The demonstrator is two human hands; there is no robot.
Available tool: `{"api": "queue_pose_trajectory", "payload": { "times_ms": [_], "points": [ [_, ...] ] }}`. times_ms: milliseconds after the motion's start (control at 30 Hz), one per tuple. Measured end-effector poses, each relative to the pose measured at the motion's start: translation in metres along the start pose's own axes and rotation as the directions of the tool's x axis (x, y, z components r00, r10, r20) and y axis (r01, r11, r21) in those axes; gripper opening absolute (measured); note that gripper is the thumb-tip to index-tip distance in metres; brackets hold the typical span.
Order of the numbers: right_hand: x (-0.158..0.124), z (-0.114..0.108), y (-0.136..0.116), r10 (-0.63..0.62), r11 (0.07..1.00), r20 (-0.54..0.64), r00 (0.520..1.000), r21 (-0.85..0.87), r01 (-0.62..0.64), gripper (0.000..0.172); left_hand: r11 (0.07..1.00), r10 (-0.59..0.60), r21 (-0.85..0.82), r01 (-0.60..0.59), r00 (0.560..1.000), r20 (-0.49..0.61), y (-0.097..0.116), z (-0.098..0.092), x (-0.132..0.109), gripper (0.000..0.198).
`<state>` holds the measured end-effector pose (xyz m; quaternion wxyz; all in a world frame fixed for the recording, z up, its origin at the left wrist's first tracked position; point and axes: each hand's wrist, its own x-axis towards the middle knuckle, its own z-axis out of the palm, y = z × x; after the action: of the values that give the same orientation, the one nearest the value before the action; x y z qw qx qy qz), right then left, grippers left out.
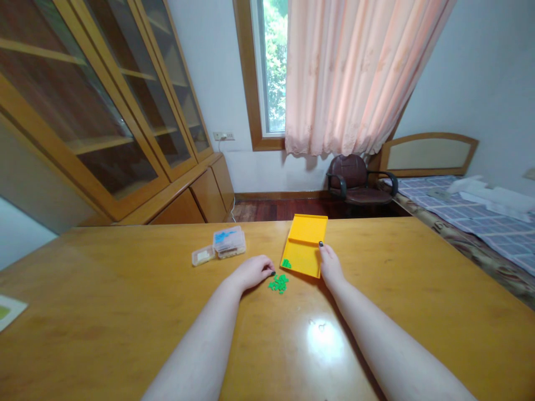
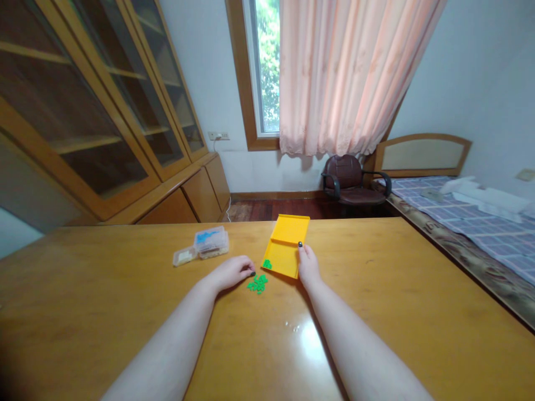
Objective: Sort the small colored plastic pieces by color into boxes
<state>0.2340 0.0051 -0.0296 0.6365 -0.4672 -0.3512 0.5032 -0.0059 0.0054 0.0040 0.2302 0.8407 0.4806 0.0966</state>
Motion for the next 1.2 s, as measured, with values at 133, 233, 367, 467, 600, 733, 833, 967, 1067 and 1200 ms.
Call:
{"api": "queue_pose_trajectory", "payload": {
  "times_ms": [133,233,367,467,600,733,833,967,1067,1200],
  "points": [
    [0.001,-0.001,0.002,-0.032,0.999,-0.006,0.999,-0.041,0.032,0.039,0.999,0.007,-0.041,-0.009,0.999,-0.042,-0.003,0.001,0.001,0.012],
    [0.0,-0.001,0.001,-0.062,0.995,-0.044,0.997,-0.084,0.058,0.04,0.991,0.037,-0.123,-0.061,0.982,-0.185,0.0,0.003,0.003,0.014],
    [-0.003,0.001,-0.004,-0.061,0.99,-0.046,0.997,-0.132,0.054,0.042,0.987,0.02,-0.144,-0.079,0.928,-0.371,0.015,0.006,0.007,0.017],
    [-0.004,0.001,-0.006,-0.052,0.991,-0.034,0.998,-0.127,0.048,0.041,0.994,0.049,-0.073,-0.078,0.939,-0.339,0.026,0.006,0.007,0.023],
    [-0.002,-0.001,-0.003,-0.038,0.996,-0.025,0.999,-0.083,0.035,0.041,1.0,0.004,0.016,0.001,0.956,-0.292,0.028,0.001,0.001,0.022],
    [-0.001,-0.002,0.0,-0.038,0.996,-0.021,0.999,-0.083,0.037,0.039,0.997,0.02,0.078,-0.006,0.983,-0.18,0.023,-0.005,-0.004,0.013],
    [0.0,-0.002,0.001,-0.05,0.995,-0.036,0.998,-0.091,0.047,0.038,0.994,0.039,0.101,-0.033,0.997,-0.064,0.021,-0.004,-0.006,0.01],
    [0.001,-0.002,0.002,-0.056,0.994,-0.03,0.998,-0.097,0.053,0.039,0.987,0.001,0.162,0.003,1.0,-0.023,0.022,-0.003,-0.004,0.011],
    [0.002,-0.003,0.003,-0.059,0.992,-0.031,0.998,-0.113,0.055,0.039,0.973,-0.031,0.23,0.038,0.999,-0.034,0.026,-0.005,-0.004,0.012],
    [0.004,-0.004,0.007,-0.067,0.993,0.007,0.998,-0.099,0.067,0.04,0.941,-0.143,0.297,0.164,0.986,-0.09,0.035,-0.001,-0.002,0.017]
  ]
}}
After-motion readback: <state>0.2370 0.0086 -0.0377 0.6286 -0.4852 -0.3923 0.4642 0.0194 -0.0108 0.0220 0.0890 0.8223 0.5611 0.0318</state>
